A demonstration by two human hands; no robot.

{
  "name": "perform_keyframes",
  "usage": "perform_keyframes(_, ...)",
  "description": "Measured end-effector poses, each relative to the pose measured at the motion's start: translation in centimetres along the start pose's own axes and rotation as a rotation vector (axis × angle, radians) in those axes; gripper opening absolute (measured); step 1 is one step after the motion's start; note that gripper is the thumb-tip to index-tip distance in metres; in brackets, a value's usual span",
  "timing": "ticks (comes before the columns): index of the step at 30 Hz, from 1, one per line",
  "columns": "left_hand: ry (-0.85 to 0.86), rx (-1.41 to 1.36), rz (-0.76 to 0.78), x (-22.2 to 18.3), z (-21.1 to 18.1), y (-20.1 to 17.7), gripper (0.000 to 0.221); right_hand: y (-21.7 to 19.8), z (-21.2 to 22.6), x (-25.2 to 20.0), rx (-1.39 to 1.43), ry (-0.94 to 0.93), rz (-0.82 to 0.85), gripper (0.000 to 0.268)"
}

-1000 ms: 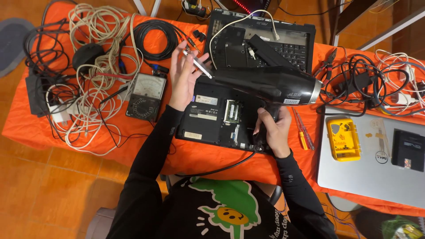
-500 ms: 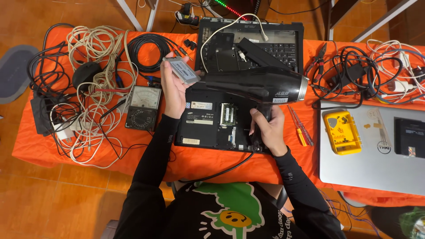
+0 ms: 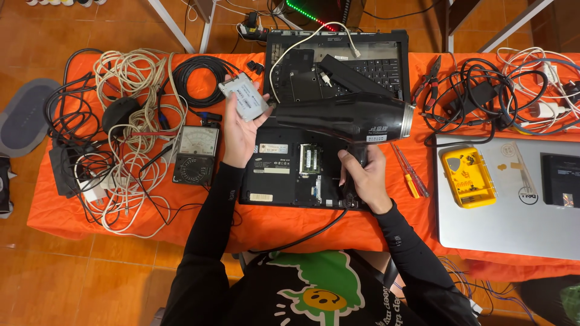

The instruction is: Disassembling and cleaning laptop components using a screwdriver and a hairdryer.

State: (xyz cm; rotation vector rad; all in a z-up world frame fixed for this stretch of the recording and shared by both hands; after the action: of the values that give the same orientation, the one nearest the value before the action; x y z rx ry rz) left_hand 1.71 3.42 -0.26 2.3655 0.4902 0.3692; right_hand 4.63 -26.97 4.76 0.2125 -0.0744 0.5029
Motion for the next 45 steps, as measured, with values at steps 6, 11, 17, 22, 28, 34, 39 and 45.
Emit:
perform_keyframes(6,0.014,0.058,0.079,-0.6,-0.8,2.1,0.069,0.0,0.0,0.0,-0.015,0.000,0.003,0.012)
perform_keyframes(11,-0.034,-0.064,0.101,-1.0,-1.2,2.9,0.067,-0.1,-0.1,0.1,-0.010,0.002,0.000,0.011)
perform_keyframes(17,-0.066,-0.090,0.099,-0.7,-0.5,2.1,0.065,0.0,0.1,0.1,-0.012,-0.004,-0.002,0.012)
perform_keyframes(22,-0.013,0.074,0.094,-0.7,-0.3,2.0,0.060,-0.1,0.1,0.0,-0.016,-0.002,-0.002,0.012)
perform_keyframes(28,0.052,0.060,0.118,-0.7,-0.3,1.7,0.056,0.1,0.2,0.1,-0.015,-0.003,-0.002,0.013)
perform_keyframes(34,0.112,0.148,0.118,-0.9,-1.0,2.4,0.060,0.0,0.1,0.1,-0.023,-0.007,0.005,0.011)
perform_keyframes(39,0.119,0.152,0.109,-0.8,-0.9,2.0,0.057,-0.1,-0.1,0.1,-0.016,-0.012,-0.002,0.011)
perform_keyframes(45,0.113,0.169,0.105,-0.9,-1.3,2.7,0.058,-0.1,0.0,0.0,-0.007,-0.025,-0.006,0.013)
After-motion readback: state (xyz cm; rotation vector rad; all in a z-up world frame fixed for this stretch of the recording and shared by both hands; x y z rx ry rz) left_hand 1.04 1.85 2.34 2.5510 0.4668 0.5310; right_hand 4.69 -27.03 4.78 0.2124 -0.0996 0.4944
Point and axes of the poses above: each hand's wrist, its own x-axis towards the middle knuckle, its own y-axis out of the palm, z = x × y, the point moved 6 cm from there along x, towards the middle knuckle, and after that the axes turned 2 degrees about -z, right-handed, at the moved point
